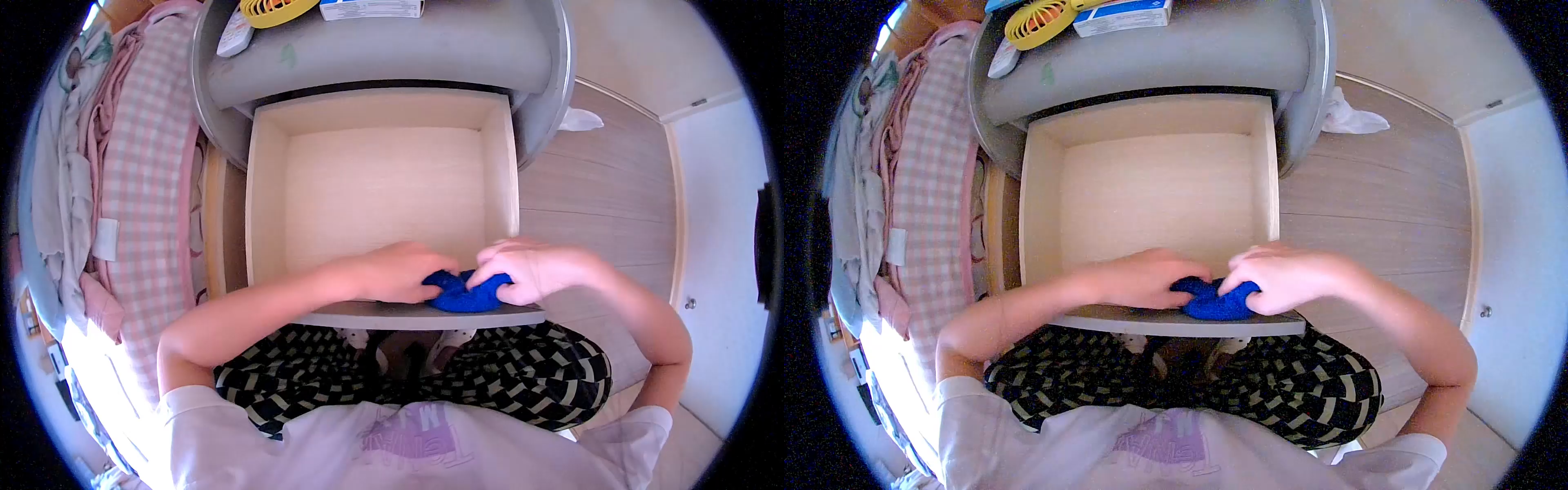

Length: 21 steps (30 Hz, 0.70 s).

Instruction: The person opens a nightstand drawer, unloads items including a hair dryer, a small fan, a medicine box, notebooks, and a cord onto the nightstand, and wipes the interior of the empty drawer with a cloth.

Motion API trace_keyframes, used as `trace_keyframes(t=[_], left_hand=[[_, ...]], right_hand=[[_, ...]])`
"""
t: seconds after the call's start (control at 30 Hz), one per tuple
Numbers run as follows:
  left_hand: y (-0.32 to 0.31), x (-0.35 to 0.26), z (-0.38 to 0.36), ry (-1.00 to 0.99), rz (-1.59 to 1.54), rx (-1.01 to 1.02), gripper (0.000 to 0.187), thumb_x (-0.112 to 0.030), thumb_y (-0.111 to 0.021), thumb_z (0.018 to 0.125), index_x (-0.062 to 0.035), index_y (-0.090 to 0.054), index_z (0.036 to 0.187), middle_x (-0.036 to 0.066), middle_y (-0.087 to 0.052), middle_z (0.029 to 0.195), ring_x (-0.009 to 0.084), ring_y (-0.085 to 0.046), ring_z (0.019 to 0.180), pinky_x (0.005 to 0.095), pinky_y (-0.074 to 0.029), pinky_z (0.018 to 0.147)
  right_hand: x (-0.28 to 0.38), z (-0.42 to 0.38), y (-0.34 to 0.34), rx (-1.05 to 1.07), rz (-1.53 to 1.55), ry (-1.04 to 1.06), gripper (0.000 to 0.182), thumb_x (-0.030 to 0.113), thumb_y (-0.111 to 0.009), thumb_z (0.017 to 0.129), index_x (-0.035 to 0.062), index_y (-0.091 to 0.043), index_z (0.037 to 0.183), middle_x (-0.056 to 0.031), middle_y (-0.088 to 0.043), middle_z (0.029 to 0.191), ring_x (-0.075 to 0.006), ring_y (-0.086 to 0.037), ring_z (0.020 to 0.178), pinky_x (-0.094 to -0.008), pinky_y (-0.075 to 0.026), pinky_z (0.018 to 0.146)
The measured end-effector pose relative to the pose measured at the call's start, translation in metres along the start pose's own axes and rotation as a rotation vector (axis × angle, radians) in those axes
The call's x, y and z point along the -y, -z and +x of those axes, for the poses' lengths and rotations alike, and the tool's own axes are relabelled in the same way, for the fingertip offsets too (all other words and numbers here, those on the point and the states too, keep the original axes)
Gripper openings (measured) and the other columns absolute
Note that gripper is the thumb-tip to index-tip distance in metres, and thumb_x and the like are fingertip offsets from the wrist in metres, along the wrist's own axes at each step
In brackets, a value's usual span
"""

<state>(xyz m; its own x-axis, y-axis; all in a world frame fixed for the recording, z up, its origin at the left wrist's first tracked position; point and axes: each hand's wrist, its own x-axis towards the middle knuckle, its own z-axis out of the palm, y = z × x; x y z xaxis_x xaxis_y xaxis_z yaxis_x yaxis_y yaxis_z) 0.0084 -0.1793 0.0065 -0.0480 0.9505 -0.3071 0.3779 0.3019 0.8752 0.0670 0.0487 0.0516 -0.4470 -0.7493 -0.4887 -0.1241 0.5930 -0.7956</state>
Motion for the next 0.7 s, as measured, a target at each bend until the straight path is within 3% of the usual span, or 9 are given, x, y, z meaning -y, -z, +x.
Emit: trace_keyframes(t=[0.07, 0.17, 0.37, 0.5, 0.7], left_hand=[[-0.003, -0.002, 0.007, -0.006, -0.022, -0.010, 0.032, -0.015, -0.061, 0.083, -0.0040, -0.057, 0.112, 0.020, -0.063, 0.102, 0.0379, -0.060, 0.096, 0.0444, -0.047, 0.085], [-0.003, -0.003, 0.010, -0.093, -0.017, -0.058, 0.032, -0.015, -0.062, 0.082, -0.0041, -0.057, 0.112, 0.021, -0.063, 0.101, 0.0384, -0.060, 0.095, 0.0451, -0.046, 0.086], [0.006, 0.003, -0.004, -0.081, 0.113, -0.012, 0.030, -0.015, -0.063, 0.082, -0.0056, -0.058, 0.110, 0.019, -0.063, 0.099, 0.0355, -0.059, 0.097, 0.0446, -0.046, 0.086], [0.020, 0.001, -0.028, 0.049, 0.120, 0.084, 0.029, -0.016, -0.065, 0.082, -0.0064, -0.059, 0.109, 0.017, -0.063, 0.100, 0.0345, -0.059, 0.098, 0.0441, -0.046, 0.086], [0.022, 0.018, -0.063, 0.075, 0.121, 0.063, 0.031, -0.015, -0.067, 0.081, -0.0071, -0.059, 0.109, 0.015, -0.063, 0.101, 0.0345, -0.059, 0.099, 0.0438, -0.046, 0.086]], right_hand=[[0.012, -0.008, 0.009, 0.081, -0.072, -0.155, 0.047, 0.012, -0.054, 0.073, 0.0073, -0.061, 0.119, -0.0133, -0.056, 0.101, -0.0301, -0.053, 0.104, -0.0402, -0.043, 0.093], [0.014, -0.018, 0.013, 0.037, -0.124, -0.088, 0.042, 0.017, -0.056, 0.076, 0.0063, -0.063, 0.116, -0.0181, -0.061, 0.101, -0.0338, -0.058, 0.100, -0.0418, -0.046, 0.090], [0.015, 0.001, 0.008, 0.077, -0.043, -0.086, 0.041, 0.036, -0.058, 0.090, 0.0066, -0.061, 0.118, -0.0159, -0.059, 0.103, -0.0323, -0.057, 0.100, -0.0384, -0.045, 0.091], [0.004, 0.030, -0.010, -0.060, -0.012, 0.057, 0.037, 0.032, -0.057, 0.091, 0.0077, -0.061, 0.118, -0.0175, -0.064, 0.108, -0.0330, -0.060, 0.104, -0.0422, -0.046, 0.090], [0.031, 0.069, -0.005, 0.004, -0.086, 0.004, 0.031, 0.026, -0.059, 0.089, 0.0074, -0.060, 0.114, -0.0127, -0.061, 0.109, -0.0307, -0.058, 0.105, -0.0409, -0.045, 0.091]])
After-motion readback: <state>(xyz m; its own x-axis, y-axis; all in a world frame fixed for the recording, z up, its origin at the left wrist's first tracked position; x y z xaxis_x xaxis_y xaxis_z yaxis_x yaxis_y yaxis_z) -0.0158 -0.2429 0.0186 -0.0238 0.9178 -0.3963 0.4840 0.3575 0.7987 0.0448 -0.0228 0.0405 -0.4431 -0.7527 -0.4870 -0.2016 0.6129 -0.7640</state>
